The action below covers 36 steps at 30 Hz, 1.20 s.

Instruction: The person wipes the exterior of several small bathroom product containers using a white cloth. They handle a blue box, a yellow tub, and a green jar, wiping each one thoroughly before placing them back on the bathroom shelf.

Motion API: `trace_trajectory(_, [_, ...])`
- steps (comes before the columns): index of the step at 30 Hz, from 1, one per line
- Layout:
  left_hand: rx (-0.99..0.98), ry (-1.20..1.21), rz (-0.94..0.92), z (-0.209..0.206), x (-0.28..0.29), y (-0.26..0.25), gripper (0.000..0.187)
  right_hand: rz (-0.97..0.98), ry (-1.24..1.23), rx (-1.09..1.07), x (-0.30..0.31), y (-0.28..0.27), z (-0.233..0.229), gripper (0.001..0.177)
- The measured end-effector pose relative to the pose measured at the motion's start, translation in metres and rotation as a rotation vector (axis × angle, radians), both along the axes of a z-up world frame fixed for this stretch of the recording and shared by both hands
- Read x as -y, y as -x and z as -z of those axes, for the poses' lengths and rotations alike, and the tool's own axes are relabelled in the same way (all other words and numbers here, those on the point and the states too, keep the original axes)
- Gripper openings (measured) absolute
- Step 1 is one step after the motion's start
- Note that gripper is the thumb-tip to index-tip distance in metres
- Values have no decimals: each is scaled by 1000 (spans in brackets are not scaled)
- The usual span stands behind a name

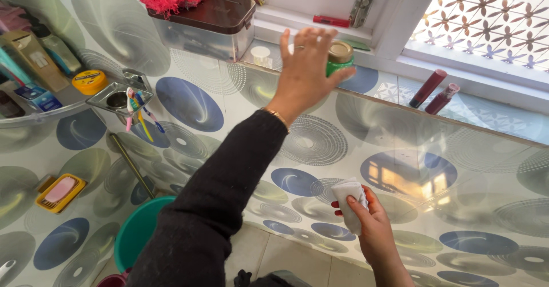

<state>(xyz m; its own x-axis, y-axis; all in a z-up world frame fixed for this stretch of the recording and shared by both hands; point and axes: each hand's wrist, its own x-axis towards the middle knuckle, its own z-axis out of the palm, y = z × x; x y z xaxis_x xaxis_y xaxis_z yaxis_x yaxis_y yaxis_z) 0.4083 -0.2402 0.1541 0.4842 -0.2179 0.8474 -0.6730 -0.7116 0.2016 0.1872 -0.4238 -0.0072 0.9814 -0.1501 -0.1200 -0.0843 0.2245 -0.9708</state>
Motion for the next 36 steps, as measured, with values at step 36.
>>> trace_trajectory(36, [-842, 1541, 774, 128, -226, 295, 55, -384, 690, 1083, -288, 50, -59, 39])
